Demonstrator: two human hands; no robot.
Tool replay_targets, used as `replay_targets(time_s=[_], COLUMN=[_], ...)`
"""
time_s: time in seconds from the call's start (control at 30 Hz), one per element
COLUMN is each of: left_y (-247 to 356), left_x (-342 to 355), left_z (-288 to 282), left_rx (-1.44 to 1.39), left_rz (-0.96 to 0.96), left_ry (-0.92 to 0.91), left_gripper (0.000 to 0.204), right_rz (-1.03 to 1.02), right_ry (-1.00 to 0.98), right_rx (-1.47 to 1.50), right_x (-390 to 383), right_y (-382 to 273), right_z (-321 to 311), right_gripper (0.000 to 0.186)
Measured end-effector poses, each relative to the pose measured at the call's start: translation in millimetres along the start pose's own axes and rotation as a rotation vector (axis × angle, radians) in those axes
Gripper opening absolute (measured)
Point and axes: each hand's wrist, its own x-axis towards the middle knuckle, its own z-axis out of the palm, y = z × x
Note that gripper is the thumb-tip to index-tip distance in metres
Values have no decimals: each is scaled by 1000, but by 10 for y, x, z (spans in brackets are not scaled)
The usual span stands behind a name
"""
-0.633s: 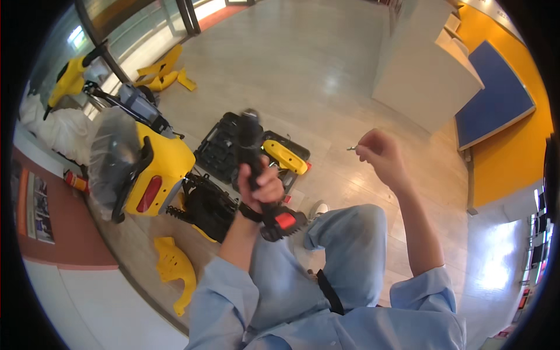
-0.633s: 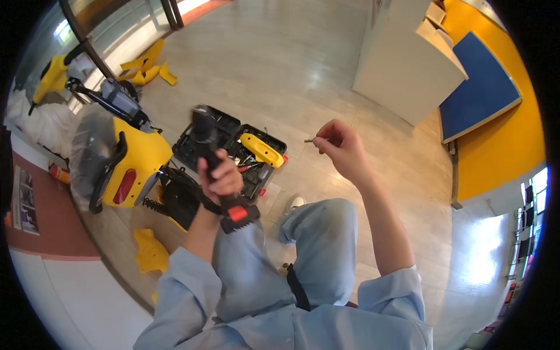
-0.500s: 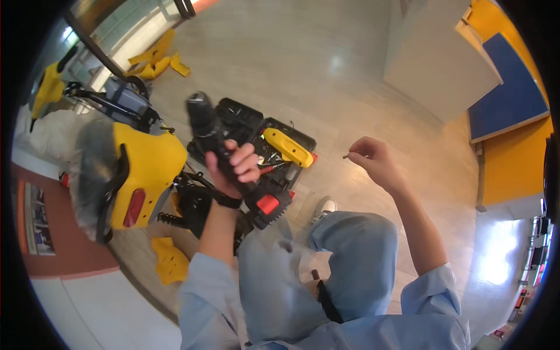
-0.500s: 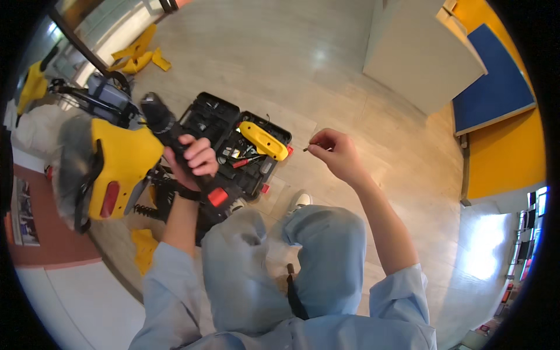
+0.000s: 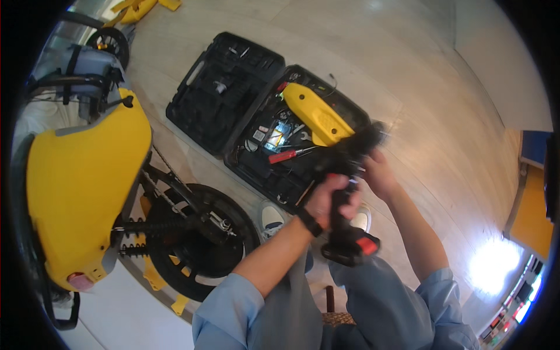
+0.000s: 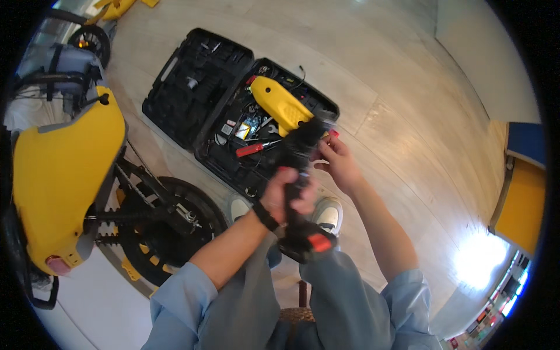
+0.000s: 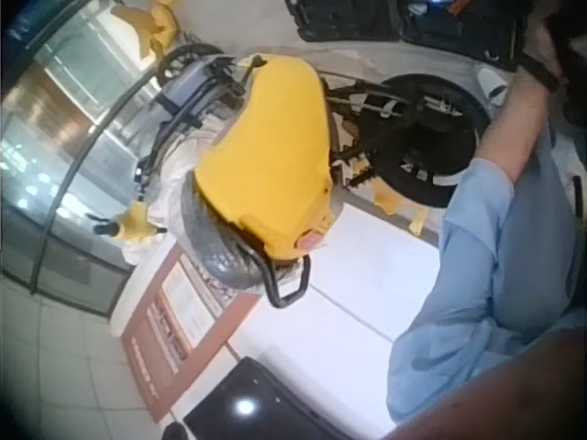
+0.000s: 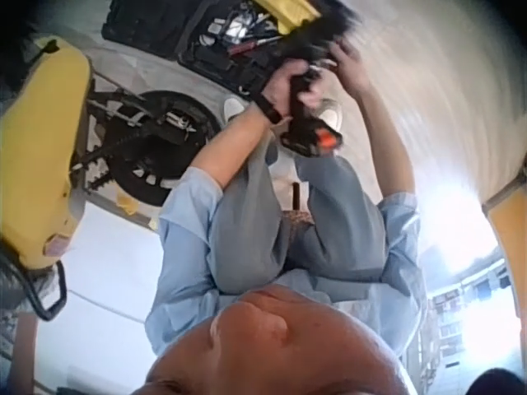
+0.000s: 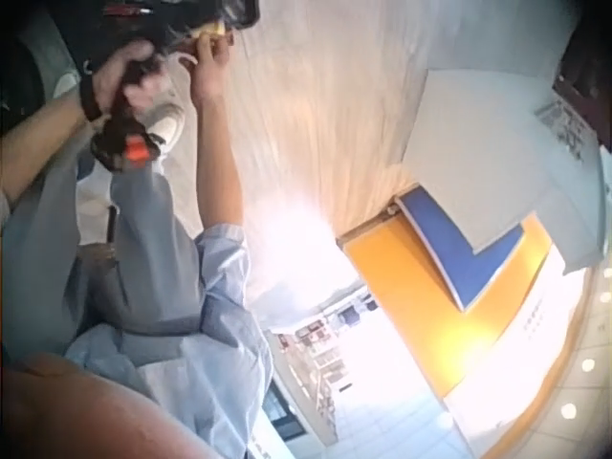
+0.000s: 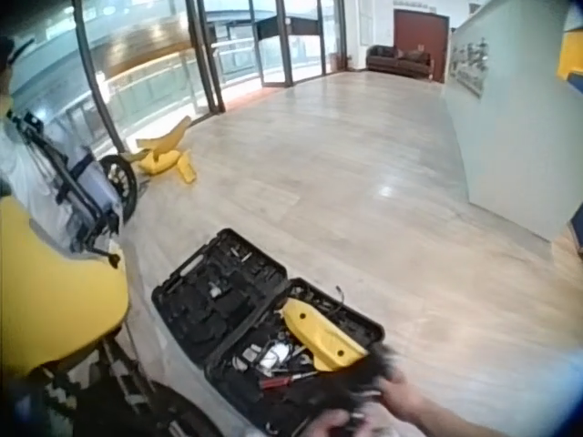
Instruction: Using a power drill to remove and install plastic fairing components on a yellow motorcycle.
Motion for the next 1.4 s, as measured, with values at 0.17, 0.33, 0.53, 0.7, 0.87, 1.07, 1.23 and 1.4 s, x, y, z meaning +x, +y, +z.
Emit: replay_targets(time_s=[0.17, 0.33, 0.53, 0.7, 0.87, 1.07, 1.23, 1.4], left_y=[-320, -407, -414, -306, -152, 37, 279, 569], left_x=[339, 357, 314, 224, 218, 139, 70, -17], left_z=[332, 727, 638, 569, 576, 654, 696, 1048], left_rx=[60, 42, -92, -148, -189, -181, -136, 43], left_rz=[-197, -241, -335, -282, -204, -158, -98, -35], left_ry=[-25, -28, -115, -115, -116, -114, -60, -27], left_gripper=[32, 35, 37, 38, 43, 43, 39, 33], right_rz=[-205, -265, -460, -504, -782, -1058, -1115, -1073], right_ry=[-154, -162, -216, -242, -192, -251, -394, -243], right_rx=[-753, -929, -1042, -1161, -1345, -1338, -1378, -1542], right_x=[449, 405, 491, 642, 811, 1025, 1208, 1547], right_y=[757, 793, 669, 605, 485, 478, 755, 909], right_z=[-154, 287, 602, 822, 938, 1244, 1943, 2413], right_gripper=[18, 17, 13, 16, 18, 24, 13, 9])
